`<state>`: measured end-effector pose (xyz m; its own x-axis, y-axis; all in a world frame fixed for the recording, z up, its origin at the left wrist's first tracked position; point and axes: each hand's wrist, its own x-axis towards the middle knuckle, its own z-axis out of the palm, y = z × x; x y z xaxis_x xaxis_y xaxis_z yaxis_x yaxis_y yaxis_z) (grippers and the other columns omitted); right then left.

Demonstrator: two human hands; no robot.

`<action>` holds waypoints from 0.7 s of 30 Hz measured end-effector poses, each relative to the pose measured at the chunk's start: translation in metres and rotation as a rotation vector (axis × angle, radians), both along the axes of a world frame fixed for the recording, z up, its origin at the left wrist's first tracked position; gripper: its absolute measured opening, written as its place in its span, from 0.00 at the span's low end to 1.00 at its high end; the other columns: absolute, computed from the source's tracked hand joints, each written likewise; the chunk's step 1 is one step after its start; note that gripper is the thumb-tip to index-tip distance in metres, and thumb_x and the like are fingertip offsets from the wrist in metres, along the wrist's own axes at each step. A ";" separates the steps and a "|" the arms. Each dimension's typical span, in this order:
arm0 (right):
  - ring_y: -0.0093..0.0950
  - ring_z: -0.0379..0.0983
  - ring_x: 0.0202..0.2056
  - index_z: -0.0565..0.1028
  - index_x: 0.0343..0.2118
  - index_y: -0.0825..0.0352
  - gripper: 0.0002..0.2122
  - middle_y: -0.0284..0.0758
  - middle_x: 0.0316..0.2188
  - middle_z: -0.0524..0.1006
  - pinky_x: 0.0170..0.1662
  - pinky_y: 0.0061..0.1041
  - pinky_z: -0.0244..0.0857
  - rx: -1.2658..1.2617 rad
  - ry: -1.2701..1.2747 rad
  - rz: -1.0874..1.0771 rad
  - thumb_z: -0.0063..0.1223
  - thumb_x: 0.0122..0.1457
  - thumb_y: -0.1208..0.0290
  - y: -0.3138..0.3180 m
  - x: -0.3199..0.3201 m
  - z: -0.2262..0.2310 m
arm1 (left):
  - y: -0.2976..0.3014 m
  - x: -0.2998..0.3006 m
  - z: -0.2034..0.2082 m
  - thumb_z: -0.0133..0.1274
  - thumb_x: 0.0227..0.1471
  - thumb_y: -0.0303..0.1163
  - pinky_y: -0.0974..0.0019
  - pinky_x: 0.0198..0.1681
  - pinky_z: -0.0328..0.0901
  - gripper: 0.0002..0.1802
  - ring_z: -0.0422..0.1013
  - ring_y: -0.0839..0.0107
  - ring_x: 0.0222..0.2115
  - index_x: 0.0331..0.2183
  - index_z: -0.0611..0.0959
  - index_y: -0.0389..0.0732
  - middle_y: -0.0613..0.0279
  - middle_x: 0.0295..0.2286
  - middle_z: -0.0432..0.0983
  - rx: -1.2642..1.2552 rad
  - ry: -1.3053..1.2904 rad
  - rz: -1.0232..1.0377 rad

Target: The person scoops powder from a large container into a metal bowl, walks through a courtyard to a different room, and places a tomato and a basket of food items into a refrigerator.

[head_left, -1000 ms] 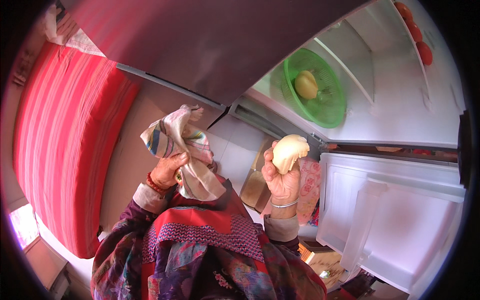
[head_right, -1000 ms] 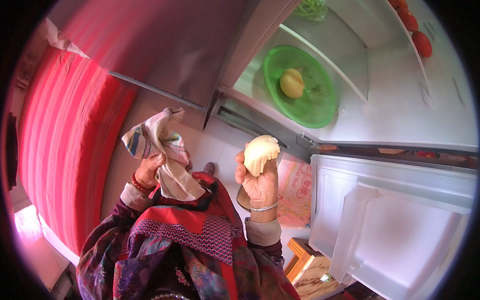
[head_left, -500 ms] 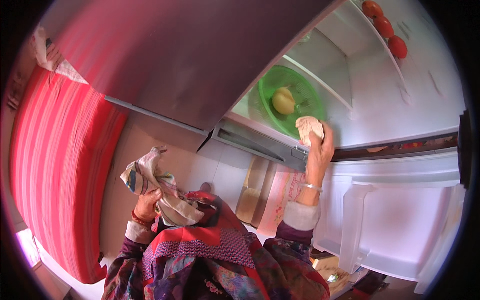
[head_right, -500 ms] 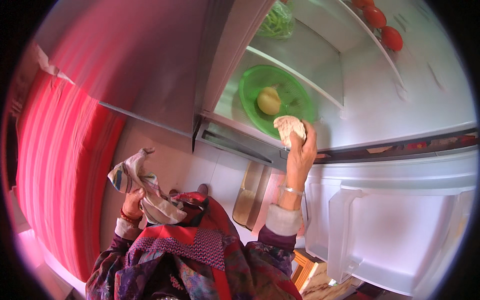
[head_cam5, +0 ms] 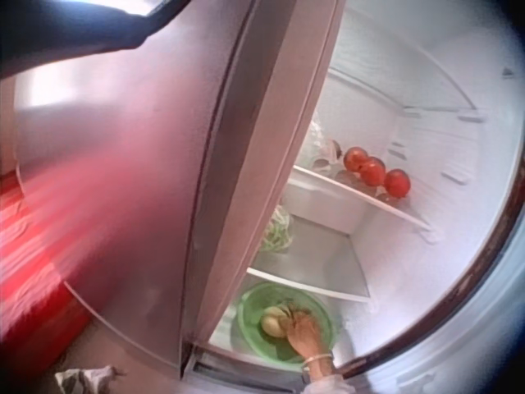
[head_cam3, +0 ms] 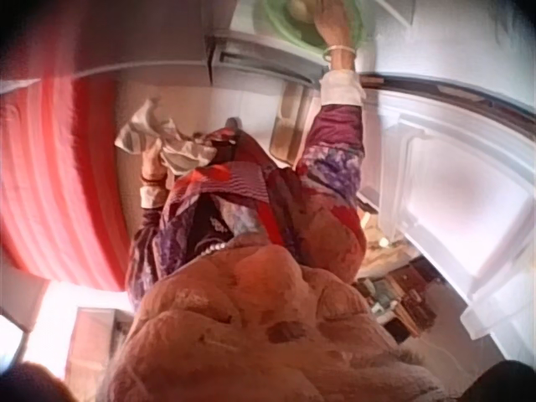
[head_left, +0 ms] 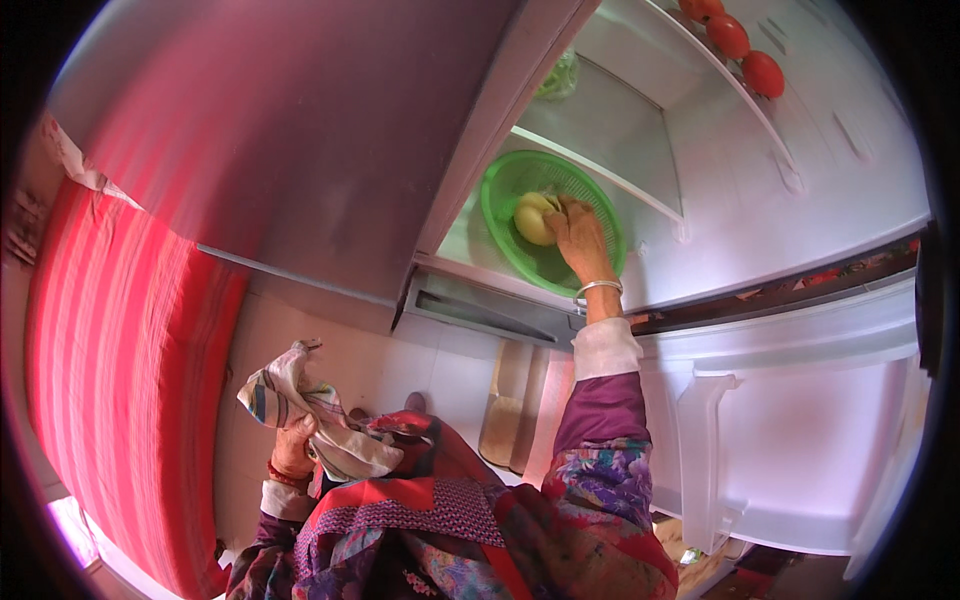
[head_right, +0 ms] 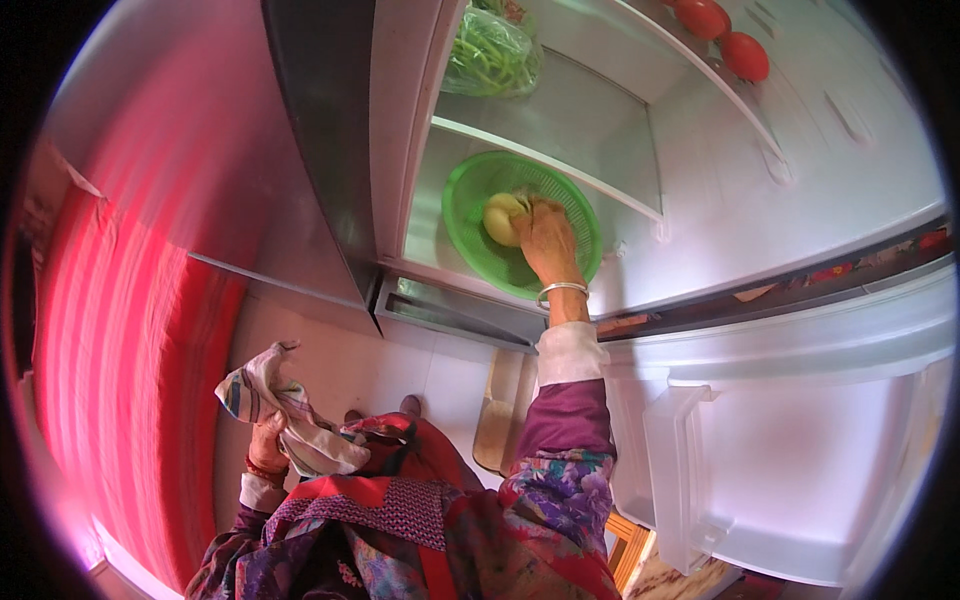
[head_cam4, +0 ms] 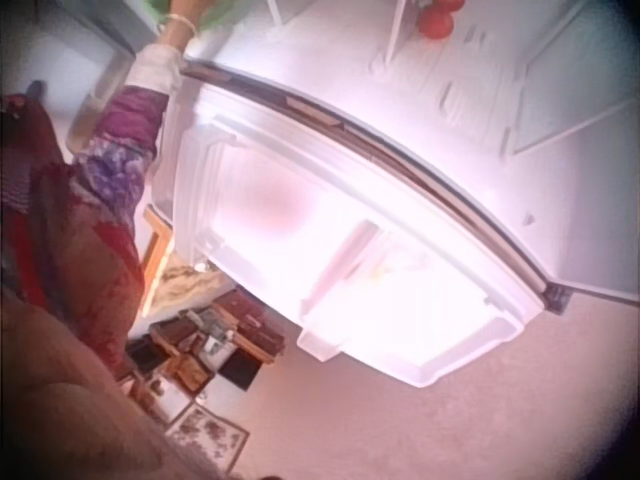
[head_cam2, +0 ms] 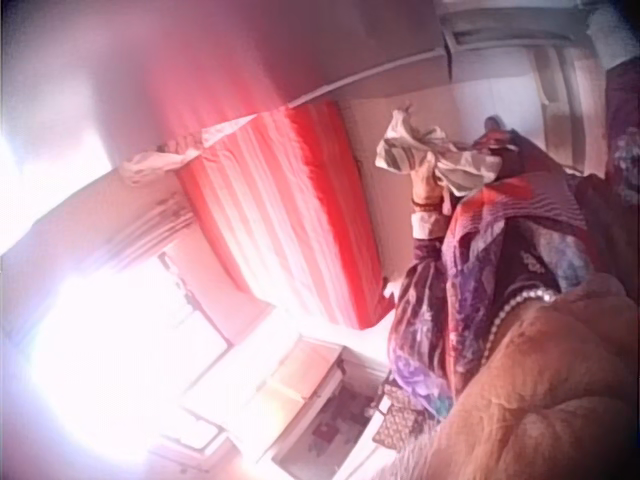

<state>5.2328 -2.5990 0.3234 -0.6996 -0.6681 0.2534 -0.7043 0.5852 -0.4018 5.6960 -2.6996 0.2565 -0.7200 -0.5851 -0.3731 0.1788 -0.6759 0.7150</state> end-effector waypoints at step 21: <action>0.44 0.67 0.45 0.65 0.48 0.66 0.30 0.47 0.42 0.71 0.47 0.39 0.63 0.193 -0.260 -0.015 0.61 0.41 0.60 -0.038 0.019 0.015 | -0.002 0.003 -0.013 0.61 0.41 0.34 0.58 0.44 0.67 0.35 0.71 0.59 0.39 0.49 0.66 0.36 0.53 0.39 0.72 0.125 0.090 -0.012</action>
